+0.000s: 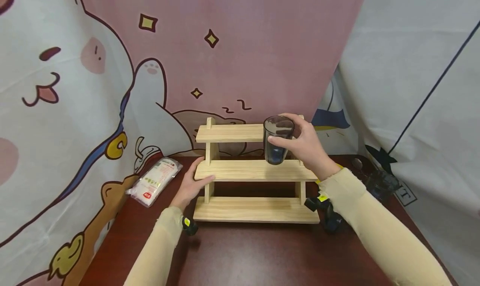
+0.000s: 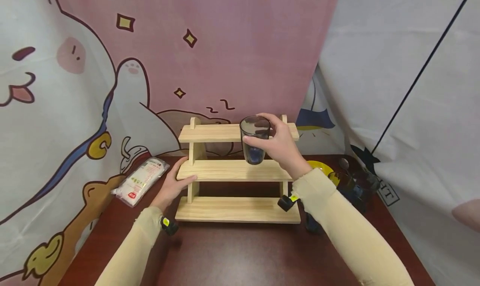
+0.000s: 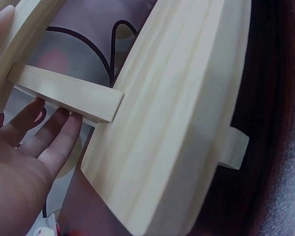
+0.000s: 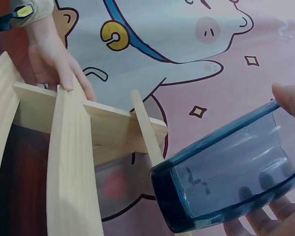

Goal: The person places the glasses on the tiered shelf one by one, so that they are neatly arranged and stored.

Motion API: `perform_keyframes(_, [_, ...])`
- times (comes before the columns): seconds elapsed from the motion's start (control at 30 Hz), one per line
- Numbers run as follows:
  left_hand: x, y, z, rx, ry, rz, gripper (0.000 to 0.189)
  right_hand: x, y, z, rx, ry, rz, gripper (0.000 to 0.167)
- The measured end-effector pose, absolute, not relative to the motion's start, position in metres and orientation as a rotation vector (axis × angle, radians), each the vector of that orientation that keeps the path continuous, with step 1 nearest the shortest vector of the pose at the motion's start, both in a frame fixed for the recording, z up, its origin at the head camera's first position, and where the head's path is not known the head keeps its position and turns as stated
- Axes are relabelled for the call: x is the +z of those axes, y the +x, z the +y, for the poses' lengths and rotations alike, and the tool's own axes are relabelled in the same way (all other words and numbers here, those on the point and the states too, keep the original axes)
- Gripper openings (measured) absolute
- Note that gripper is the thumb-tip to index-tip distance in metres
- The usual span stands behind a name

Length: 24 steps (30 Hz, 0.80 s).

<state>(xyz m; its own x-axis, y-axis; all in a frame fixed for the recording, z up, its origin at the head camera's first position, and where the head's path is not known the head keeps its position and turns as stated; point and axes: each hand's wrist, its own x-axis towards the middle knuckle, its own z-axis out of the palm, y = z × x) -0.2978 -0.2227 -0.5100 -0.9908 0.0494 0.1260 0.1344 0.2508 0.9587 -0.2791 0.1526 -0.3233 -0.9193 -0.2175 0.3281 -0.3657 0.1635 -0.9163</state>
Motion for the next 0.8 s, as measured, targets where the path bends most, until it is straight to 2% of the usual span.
perform_keyframes(0.8, [-0.507, -0.299, -0.222, -1.909, -0.131, -2.439, 0.091, -0.319, -0.335, 0.099, 1.772, 0.391, -2.245, 0.079])
